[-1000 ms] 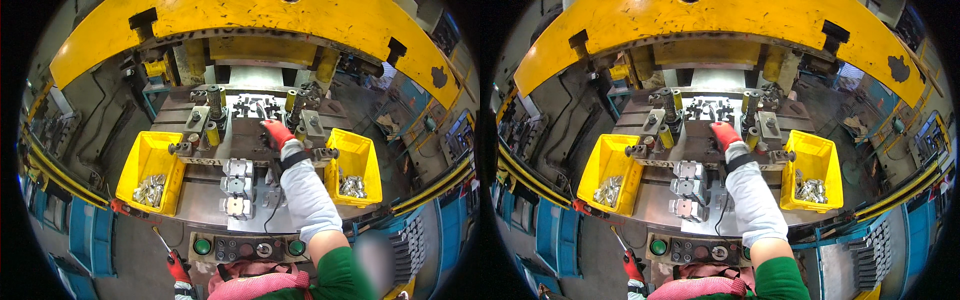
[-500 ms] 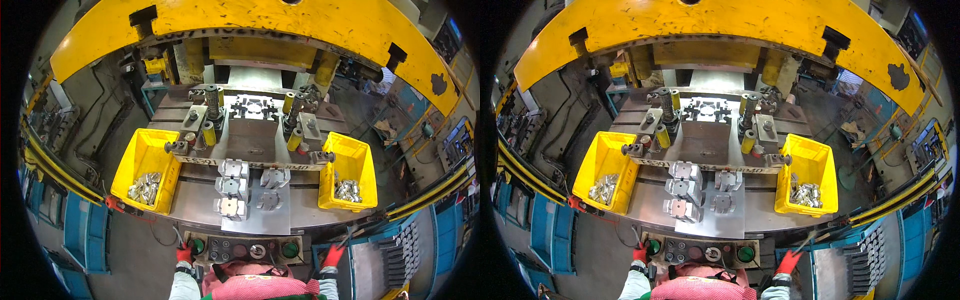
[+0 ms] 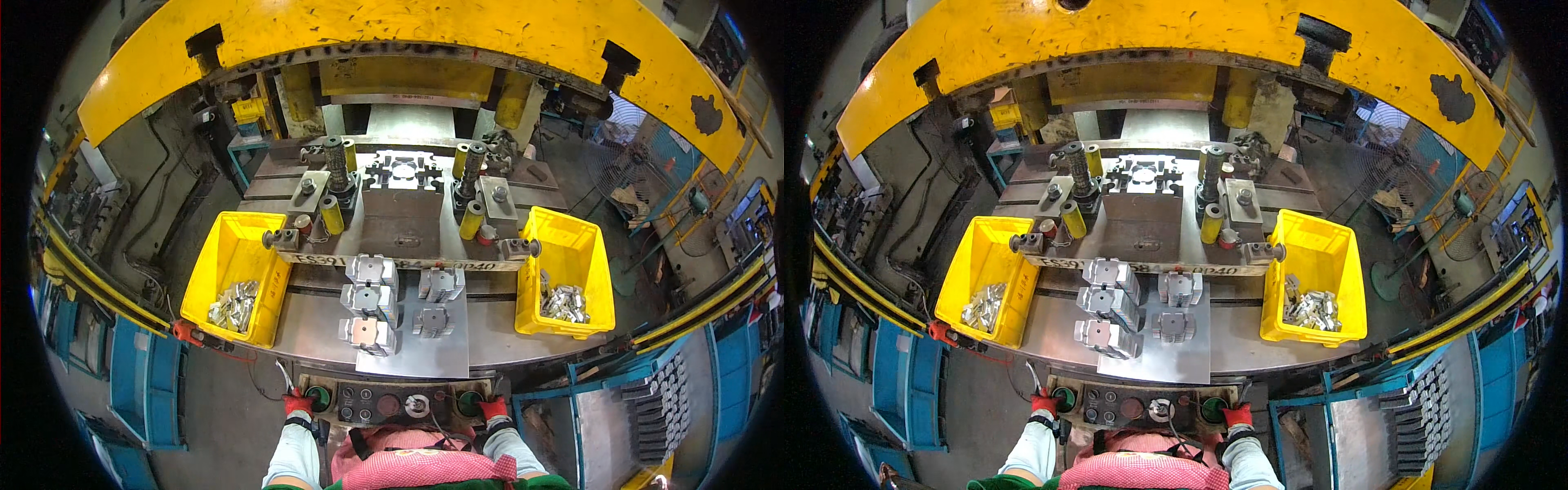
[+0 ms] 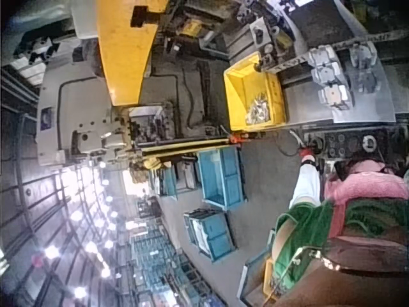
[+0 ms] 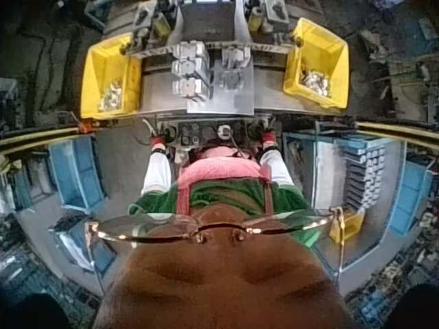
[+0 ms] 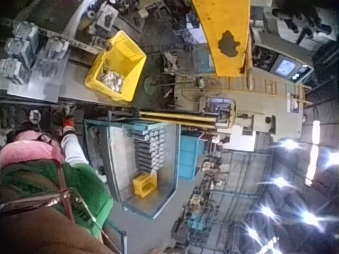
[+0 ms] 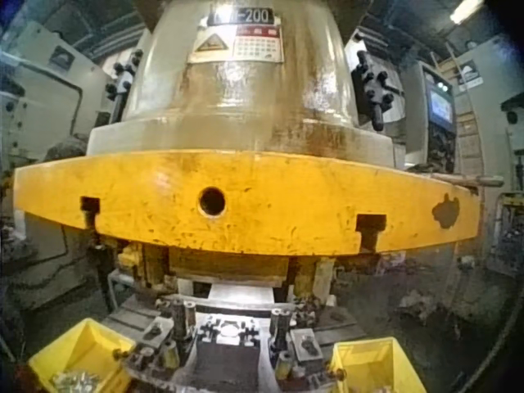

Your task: Operating a large metal press machine to form metal parts.

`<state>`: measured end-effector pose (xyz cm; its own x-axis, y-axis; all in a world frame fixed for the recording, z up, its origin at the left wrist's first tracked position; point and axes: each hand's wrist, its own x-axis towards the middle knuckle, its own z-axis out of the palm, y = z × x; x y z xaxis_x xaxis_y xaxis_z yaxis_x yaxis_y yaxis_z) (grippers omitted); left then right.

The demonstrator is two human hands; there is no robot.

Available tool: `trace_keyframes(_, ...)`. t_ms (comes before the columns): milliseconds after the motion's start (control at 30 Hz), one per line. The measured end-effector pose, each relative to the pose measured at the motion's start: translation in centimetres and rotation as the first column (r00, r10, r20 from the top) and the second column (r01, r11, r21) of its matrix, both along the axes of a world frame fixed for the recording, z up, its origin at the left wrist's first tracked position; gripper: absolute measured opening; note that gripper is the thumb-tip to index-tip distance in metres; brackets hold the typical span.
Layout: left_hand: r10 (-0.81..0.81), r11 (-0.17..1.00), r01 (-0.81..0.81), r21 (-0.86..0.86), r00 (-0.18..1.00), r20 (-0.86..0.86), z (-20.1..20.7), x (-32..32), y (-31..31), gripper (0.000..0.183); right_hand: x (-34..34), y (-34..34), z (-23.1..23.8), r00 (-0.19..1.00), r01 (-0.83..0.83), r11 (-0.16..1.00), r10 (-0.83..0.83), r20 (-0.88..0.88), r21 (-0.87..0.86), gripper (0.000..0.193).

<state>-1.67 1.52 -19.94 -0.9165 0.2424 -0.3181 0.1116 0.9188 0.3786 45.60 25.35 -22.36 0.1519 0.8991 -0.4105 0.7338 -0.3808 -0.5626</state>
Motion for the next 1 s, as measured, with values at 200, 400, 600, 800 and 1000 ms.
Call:
trace_keyframes(200,0.102,0.994,-0.103,0.033,0.995,0.015,1.4,0.6,0.6,0.077,-0.8,0.0,1.2,0.997,0.020,0.999,-0.018,0.077,-0.025,0.075)
trace_keyframes(400,0.116,0.992,-0.116,0.047,0.993,0.019,-0.1,-0.1,0.1,0.076,-0.7,0.0,-0.4,0.997,0.018,0.994,-0.027,0.075,0.109,0.071)
trace_keyframes(600,0.216,0.942,-0.257,0.216,0.957,0.195,-1.6,-1.1,-0.2,0.084,-0.3,0.0,-0.2,1.000,0.014,0.999,-0.014,-0.003,0.041,0.071)
trace_keyframes(800,0.191,0.951,-0.244,0.189,0.947,0.260,2.2,0.2,1.0,0.081,-0.8,0.1,1.6,1.000,-0.005,1.000,0.006,0.024,-0.029,0.074)
trace_keyframes(1000,0.405,0.658,-0.620,0.427,0.770,0.493,4.3,2.3,-0.4,0.053,2.0,-0.3,2.3,0.941,-0.339,0.936,0.334,0.060,0.099,0.054)
